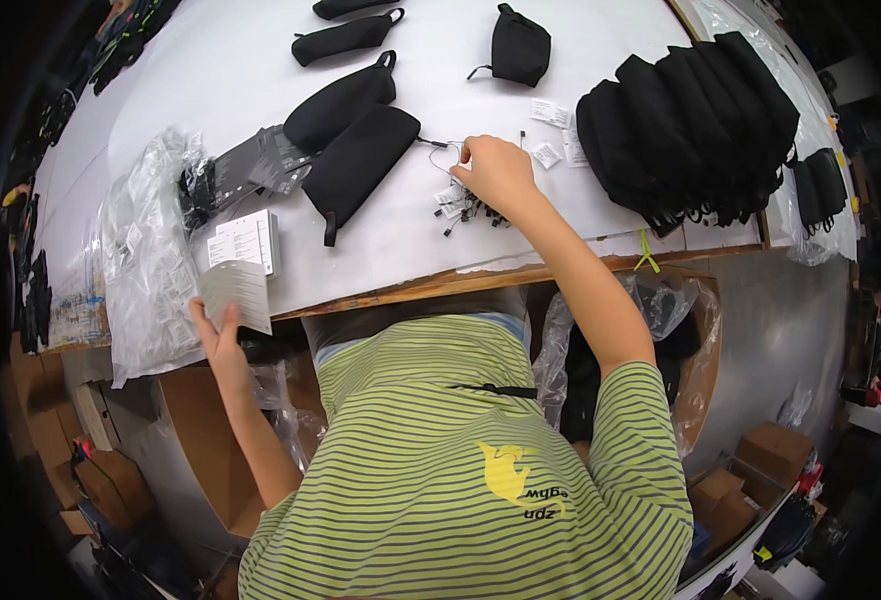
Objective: The recorder is placing various accessories like cleaning cloths, instructions, and small tags into black eyewear cases.
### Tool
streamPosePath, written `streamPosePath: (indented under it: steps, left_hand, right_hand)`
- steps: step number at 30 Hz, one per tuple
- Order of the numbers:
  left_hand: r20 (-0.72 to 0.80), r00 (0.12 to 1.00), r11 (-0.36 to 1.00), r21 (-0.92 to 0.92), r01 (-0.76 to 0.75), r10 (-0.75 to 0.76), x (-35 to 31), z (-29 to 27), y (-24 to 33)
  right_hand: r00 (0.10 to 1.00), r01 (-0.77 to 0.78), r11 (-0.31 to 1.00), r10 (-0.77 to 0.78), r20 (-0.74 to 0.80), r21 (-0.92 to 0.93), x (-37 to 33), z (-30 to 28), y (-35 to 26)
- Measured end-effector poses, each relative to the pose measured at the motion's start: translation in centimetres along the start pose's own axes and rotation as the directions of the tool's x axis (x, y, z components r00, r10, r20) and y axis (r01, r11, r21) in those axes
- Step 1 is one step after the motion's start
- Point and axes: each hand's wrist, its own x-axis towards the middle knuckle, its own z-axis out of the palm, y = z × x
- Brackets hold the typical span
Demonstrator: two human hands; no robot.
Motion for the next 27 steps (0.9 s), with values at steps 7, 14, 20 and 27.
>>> streamPosePath:
  steps: [7, 14, 20, 27]
  left_hand:
    - [0.066, 0.996, 0.989, -0.132, 0.061, -0.053, -1.5, 2.6, 0.0]
    - [0.204, 0.975, 0.981, -0.154, 0.119, -0.086, -1.6, 3.2, 0.8]
    - [0.245, 0.964, 0.984, -0.119, 0.132, -0.099, -1.9, 3.5, 0.8]
    - [0.211, 0.969, 0.976, -0.145, 0.161, -0.129, -1.7, 2.9, -1.0]
  right_hand:
    - [0.981, 0.191, 0.975, -0.193, -0.004, -0.112, 1.4, 1.4, 0.3]
    - [0.996, 0.046, 0.992, -0.055, -0.071, -0.118, 2.6, 0.6, 0.6]
    - [0.999, -0.028, 0.999, 0.027, -0.022, -0.031, 2.5, 1.0, 0.1]
    - [0.987, 0.092, 0.976, -0.063, -0.150, 0.197, 2.8, -3.7, -3.1]
